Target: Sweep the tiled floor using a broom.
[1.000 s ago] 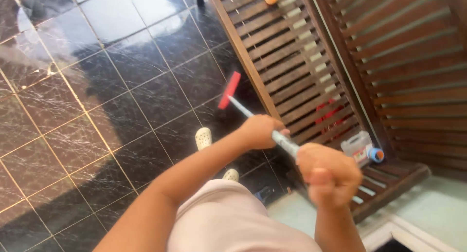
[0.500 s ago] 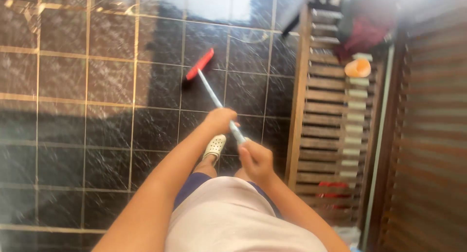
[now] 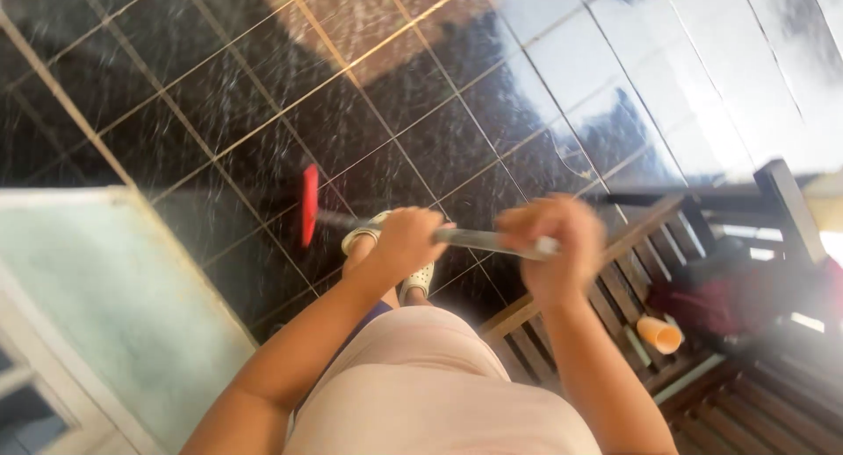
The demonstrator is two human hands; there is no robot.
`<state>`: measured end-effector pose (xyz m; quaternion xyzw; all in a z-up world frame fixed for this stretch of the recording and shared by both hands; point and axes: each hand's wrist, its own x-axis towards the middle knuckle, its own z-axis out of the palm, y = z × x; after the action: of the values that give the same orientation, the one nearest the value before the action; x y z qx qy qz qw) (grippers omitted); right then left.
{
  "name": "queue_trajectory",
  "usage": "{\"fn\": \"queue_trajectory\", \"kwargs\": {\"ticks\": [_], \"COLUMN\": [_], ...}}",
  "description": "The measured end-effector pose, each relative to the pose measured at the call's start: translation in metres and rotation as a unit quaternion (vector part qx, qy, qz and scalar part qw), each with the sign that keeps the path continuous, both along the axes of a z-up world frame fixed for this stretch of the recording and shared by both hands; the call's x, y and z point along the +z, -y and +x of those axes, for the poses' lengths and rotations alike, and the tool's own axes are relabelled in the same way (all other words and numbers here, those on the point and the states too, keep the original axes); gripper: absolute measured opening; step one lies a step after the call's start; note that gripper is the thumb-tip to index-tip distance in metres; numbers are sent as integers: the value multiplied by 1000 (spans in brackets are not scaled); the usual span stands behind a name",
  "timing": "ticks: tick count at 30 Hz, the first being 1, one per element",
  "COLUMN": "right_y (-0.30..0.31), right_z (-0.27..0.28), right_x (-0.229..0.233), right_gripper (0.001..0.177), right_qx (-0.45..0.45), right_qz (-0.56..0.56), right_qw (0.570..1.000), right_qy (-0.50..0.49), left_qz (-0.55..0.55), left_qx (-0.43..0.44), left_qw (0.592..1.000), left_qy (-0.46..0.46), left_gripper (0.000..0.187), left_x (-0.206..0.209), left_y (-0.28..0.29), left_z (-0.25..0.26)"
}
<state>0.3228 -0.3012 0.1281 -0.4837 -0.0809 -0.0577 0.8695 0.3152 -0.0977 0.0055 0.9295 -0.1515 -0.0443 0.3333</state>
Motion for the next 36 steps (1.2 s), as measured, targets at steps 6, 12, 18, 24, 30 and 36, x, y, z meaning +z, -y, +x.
{"fn": "queue_trajectory", "kwargs": {"ticks": [6,12,18,24,30,36], "right_y": [-91,-91,-110,-154,-225,-367], "right_z": [-54,-47,-22,-18,-5,-51], "right_x": [-110,-59,10,60,87,-44], "right_gripper": [37,45,32,32,34,40], "right_qx": [347,359,289,427,546,573], "right_qz": [-272,-435,-472,-338,-186,-214], "right_qw": [871,825,832,784,773,779], "right_qy": [-217,-35,36,299,264,136], "left_qz": [112,6,-110,-147,-42,98], "left_qx": [166,270,214,220,173,317], "left_qw": [974,963,970,961,975,939], "left_qy": [-101,-18,-30,84,132,-93], "left_gripper": [37,31,37,38,40,42], "left_x": [-99,-103,-56,-3,50,-56], "left_y": [-88,-60,-41,-87,-204,-355], "left_z": [-141,-106,-15,-20,-83,-172]}}
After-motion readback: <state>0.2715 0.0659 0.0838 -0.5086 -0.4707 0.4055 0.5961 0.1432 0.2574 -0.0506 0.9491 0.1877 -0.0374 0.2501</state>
